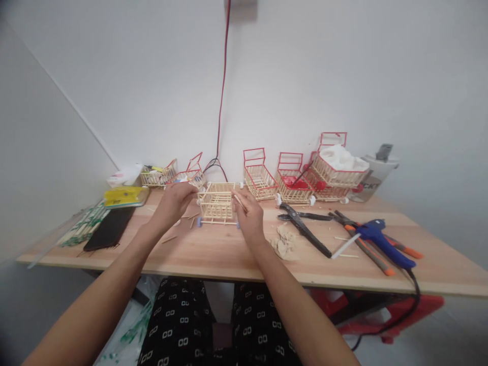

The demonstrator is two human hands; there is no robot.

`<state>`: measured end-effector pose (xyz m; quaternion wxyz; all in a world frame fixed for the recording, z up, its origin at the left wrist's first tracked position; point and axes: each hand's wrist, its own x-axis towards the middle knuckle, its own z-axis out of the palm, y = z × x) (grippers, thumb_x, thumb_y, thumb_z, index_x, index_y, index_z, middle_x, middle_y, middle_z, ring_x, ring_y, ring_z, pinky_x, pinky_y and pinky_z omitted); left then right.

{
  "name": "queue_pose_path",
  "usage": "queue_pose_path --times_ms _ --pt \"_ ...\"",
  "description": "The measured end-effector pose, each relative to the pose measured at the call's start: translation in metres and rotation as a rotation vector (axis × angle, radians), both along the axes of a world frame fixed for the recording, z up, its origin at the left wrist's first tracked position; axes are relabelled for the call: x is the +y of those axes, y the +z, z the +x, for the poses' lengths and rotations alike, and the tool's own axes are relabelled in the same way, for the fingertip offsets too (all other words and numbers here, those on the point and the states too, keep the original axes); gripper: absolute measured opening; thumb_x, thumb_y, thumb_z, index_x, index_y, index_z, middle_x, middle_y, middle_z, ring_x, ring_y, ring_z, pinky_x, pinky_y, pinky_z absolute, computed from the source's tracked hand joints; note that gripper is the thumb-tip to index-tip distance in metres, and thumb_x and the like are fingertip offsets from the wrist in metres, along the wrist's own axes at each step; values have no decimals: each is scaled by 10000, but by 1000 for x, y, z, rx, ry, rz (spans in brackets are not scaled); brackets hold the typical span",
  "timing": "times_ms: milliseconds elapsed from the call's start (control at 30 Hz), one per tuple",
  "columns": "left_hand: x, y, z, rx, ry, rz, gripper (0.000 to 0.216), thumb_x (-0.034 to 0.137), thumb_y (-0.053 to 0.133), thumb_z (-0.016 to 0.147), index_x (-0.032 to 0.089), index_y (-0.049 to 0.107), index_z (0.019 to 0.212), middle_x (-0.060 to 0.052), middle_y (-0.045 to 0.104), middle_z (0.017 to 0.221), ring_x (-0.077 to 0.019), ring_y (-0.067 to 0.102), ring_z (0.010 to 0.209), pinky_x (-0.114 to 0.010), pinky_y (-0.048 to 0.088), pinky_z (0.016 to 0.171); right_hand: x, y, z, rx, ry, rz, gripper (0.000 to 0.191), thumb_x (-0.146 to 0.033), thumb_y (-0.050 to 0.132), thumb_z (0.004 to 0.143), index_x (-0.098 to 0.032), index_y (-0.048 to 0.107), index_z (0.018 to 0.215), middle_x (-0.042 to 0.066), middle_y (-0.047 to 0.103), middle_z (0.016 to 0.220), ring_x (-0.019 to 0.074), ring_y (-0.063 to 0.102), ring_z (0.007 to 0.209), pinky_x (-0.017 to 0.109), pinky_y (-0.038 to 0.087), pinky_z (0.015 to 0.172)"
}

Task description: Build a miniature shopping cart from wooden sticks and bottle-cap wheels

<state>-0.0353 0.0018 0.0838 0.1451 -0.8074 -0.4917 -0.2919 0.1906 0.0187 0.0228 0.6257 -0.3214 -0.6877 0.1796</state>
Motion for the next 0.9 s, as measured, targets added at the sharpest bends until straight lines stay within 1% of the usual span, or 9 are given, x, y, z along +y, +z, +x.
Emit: queue_pose_path --times_ms 67,133,300,400,633,767,900 --pt "0 0 1 6 14 -9 158 148 464 902 172 619 925 -76 698 919 -240 623 939 -366 401 849 0 0 0 -3 -20 3 333 -258 490 926 -209 668 1202 69 659 1009 151 611 779 306 509 768" --pt "0 1 1 6 26 -15 161 148 464 902 173 620 930 -76 700 922 -240 623 939 -370 400 857 1 -1 0 -17 -50 10 324 -270 497 926 -213 674 1192 65 671 993 155 620 790 305 507 777" --pt "-1 1 3 9 21 0 159 136 466 896 171 617 929 -74 699 923 -238 622 934 -369 399 853 4 -2 -1 -55 -89 48 321 -252 529 910 -217 674 1194 78 696 1133 198 640 1031 342 477 934" --pt "-1 2 3 10 21 -7 151 131 468 893 165 613 914 -76 695 906 -238 624 919 -364 404 835 5 -3 -3 -65 -98 60 327 -243 525 913 -228 666 1208 70 697 1171 202 630 1108 347 459 984" --pt "0 3 4 14 15 -20 140 134 474 891 166 607 919 -75 690 906 -231 620 903 -361 397 825 2 -3 -8 -34 -100 -48 367 -304 553 908 -209 629 1255 81 696 1179 207 676 1037 308 516 899" --pt "1 4 4 15 -12 -19 140 142 469 900 164 607 901 -76 691 894 -228 624 876 -347 401 794 2 -3 -9 12 -87 -85 351 -308 562 904 -203 636 1230 84 690 1190 200 684 1017 298 520 885" --pt "3 2 0 20 -30 4 176 187 444 926 161 617 916 -81 688 881 -236 624 862 -349 408 779 2 -1 -10 51 -45 -94 333 -313 563 905 -192 651 1202 83 704 1159 189 694 991 281 527 874"
